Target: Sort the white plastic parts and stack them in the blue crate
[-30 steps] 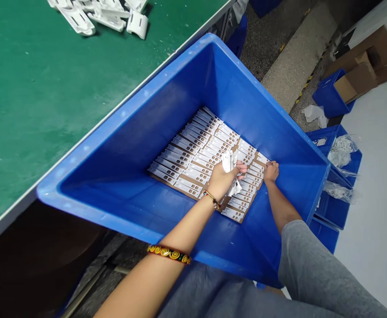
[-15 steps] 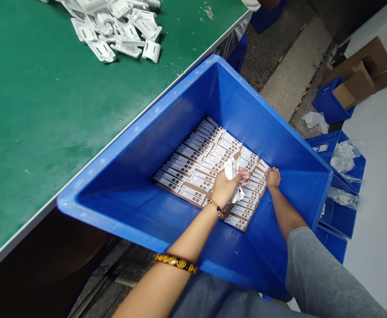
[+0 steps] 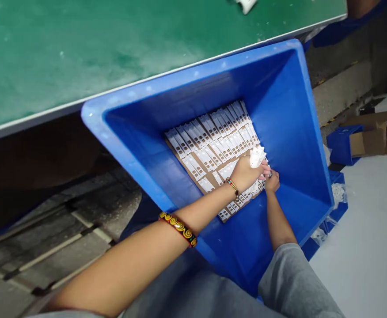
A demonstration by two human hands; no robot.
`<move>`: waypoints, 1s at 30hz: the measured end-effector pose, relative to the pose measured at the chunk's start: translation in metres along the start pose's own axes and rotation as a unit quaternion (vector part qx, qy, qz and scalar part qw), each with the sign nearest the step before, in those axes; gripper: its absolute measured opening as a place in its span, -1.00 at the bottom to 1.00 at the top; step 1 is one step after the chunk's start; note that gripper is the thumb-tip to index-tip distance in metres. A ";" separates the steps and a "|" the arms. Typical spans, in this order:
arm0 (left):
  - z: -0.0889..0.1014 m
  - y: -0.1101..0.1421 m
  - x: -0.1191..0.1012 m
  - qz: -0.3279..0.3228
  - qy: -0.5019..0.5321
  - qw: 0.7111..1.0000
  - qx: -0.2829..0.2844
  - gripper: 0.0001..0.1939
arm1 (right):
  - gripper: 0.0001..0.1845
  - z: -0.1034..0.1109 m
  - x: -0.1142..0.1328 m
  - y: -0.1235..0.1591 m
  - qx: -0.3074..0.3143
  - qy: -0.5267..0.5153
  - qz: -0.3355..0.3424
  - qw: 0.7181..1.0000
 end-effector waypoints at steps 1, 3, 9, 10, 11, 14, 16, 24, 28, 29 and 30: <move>0.000 0.000 -0.001 -0.005 0.007 1.000 0.005 -0.78 | -0.61 -0.001 0.002 -0.002 -0.001 0.004 -0.001 1.000; 0.001 -0.001 -0.002 -0.017 0.016 1.000 0.014 -0.76 | -0.60 -0.003 0.007 -0.004 -0.005 0.007 -0.006 1.000; 0.003 -0.001 -0.006 -0.024 0.002 1.000 0.007 -0.76 | -0.56 -0.002 0.005 0.000 0.000 -0.008 0.020 1.000; 0.002 0.000 -0.007 -0.017 -0.001 1.000 0.005 -0.75 | -0.59 0.000 0.003 0.001 0.009 -0.010 0.034 0.999; 0.002 0.001 -0.008 -0.010 -0.004 1.000 0.002 -0.75 | -0.62 0.002 0.001 0.002 0.023 -0.012 0.054 0.998; 0.000 0.003 -0.010 -0.008 -0.007 1.000 -0.003 -0.76 | -0.71 0.006 -0.005 0.006 0.077 -0.011 0.123 0.989; 0.000 0.004 -0.011 -0.012 -0.011 1.000 0.000 -0.78 | -0.70 0.006 -0.006 0.009 0.102 -0.007 0.155 0.983; 0.000 0.005 -0.011 -0.002 -0.030 1.000 0.005 -0.80 | -0.72 0.001 -0.004 0.009 0.090 -0.008 0.146 0.985; -0.001 0.004 -0.009 -0.007 -0.028 1.000 0.006 -0.80 | -0.71 0.004 -0.004 0.010 0.087 -0.014 0.144 0.986; -0.001 0.003 -0.008 -0.006 -0.029 1.000 0.008 -0.81 | -0.70 0.004 -0.003 0.012 0.094 -0.015 0.151 0.984; -0.001 0.003 -0.008 -0.004 -0.031 0.999 0.009 -0.81 | -0.68 0.004 -0.002 0.015 0.103 -0.016 0.159 0.982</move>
Point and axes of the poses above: each hand's wrist, its own y-axis away from the middle knuckle, its own z-axis out of the back of the hand, x = y × z, the point moved 1 cm from there along -y, towards the middle knuckle, and after that the axes turned 14 degrees about x, right-handed, at the moved point
